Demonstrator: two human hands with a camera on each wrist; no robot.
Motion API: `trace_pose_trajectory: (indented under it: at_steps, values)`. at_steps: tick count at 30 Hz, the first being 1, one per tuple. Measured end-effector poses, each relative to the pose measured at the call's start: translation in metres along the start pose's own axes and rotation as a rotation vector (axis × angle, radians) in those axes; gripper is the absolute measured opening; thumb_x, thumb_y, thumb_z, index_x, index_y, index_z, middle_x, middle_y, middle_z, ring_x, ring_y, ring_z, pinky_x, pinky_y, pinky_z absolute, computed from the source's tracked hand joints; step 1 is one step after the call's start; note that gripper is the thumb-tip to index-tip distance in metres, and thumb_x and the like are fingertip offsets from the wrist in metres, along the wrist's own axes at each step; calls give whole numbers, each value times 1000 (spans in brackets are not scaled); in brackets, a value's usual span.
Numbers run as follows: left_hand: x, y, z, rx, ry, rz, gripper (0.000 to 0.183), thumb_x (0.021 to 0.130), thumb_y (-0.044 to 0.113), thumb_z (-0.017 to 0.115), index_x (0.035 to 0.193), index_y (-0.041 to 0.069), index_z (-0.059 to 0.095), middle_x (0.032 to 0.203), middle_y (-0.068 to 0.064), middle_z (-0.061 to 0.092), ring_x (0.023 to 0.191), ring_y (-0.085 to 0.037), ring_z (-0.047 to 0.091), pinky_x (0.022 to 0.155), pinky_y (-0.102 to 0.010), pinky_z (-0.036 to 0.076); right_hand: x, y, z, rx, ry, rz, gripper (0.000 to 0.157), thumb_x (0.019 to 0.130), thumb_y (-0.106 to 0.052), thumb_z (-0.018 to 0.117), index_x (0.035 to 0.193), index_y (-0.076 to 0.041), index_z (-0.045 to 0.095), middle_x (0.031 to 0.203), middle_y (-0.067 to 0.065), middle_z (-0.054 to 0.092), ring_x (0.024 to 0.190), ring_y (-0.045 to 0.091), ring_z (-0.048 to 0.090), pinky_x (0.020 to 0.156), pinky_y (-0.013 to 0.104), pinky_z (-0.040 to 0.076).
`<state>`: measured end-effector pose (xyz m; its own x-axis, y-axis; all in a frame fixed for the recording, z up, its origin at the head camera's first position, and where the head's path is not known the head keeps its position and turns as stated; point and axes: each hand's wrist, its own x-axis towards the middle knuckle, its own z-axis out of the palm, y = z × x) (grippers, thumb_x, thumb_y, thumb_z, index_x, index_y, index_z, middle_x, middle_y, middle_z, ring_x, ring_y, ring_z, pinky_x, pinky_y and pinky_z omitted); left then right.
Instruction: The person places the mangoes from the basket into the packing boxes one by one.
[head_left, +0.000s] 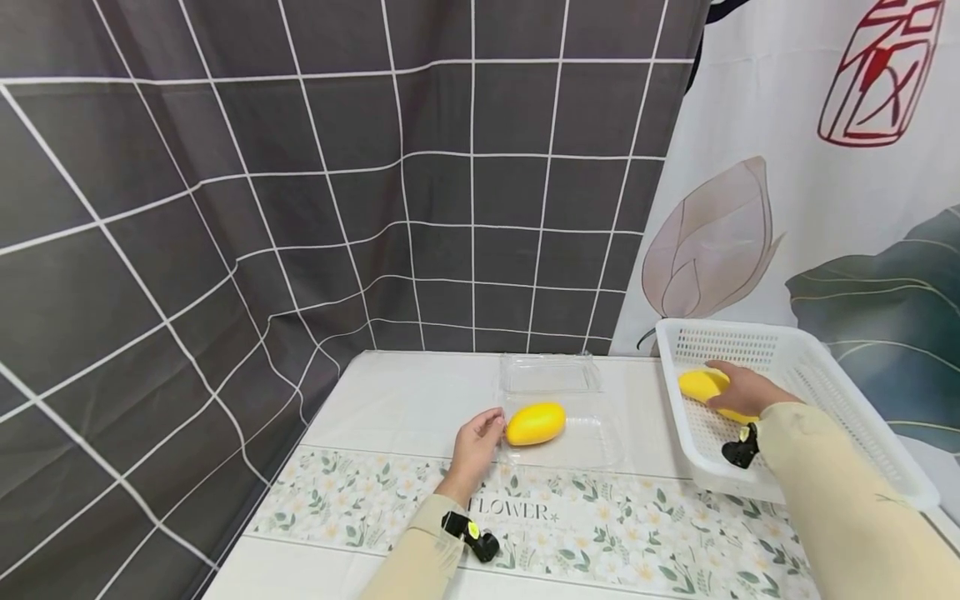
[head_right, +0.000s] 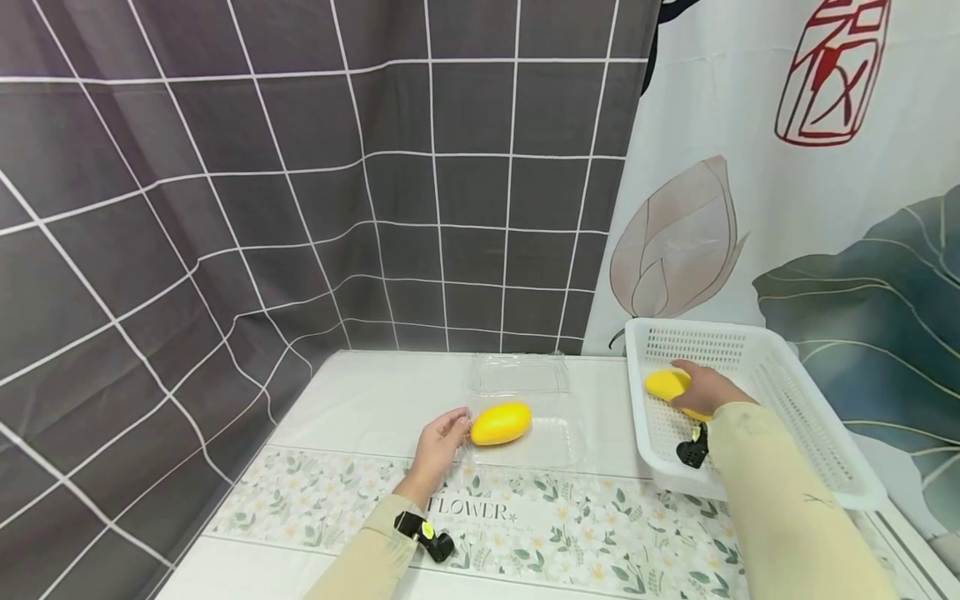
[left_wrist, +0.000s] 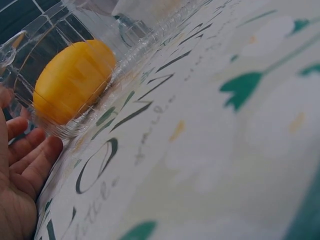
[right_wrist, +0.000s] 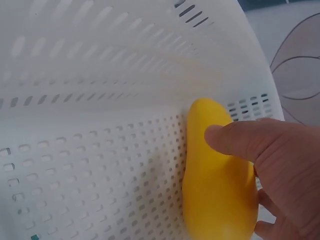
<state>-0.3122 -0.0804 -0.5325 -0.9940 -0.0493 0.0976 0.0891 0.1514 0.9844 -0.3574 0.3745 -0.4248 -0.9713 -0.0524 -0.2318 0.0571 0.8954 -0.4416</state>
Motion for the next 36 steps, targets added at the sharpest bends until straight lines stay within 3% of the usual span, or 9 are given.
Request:
trace_pose_trajectory:
  at_steps: [4,10,15,25,36]
  values:
    - [0,0,0,2,5,2,36,104,25,59,135,9,63,133,-6,66,116,-20,65,96,-31,56,-2,4,3,6,-29,22,89,83,-21,82,151,6,31,148,43,27,123,61,37,103,79,31]
    - [-1,0,1,4,0,-2,36,104,25,58,136,9,63,133,-6,66,115,-20,65,96,-31,56,0,12,6,61,-124,51,103,80,-19,85,155,2,19,150,42,17,117,57,39,103,79,31]
    - [-1,0,1,-4,-5,0,36,104,24,59,135,8,63,133,-7,66,116,-22,65,96,-31,56,1,13,7,92,-142,63,103,77,-10,86,155,0,19,147,42,19,112,53,39,103,78,32]
    - [0,-3,1,-12,-21,-1,36,104,26,59,135,9,63,135,-6,65,119,-21,64,99,-31,55,-3,13,3,60,-200,76,110,71,-7,86,156,0,17,143,41,25,113,54,39,101,82,29]
    - [1,-1,1,-6,-10,2,36,104,26,58,136,9,63,134,-5,65,117,-20,65,97,-32,56,-6,11,-1,47,-163,29,89,85,-34,81,147,4,29,138,43,32,111,51,45,103,76,36]
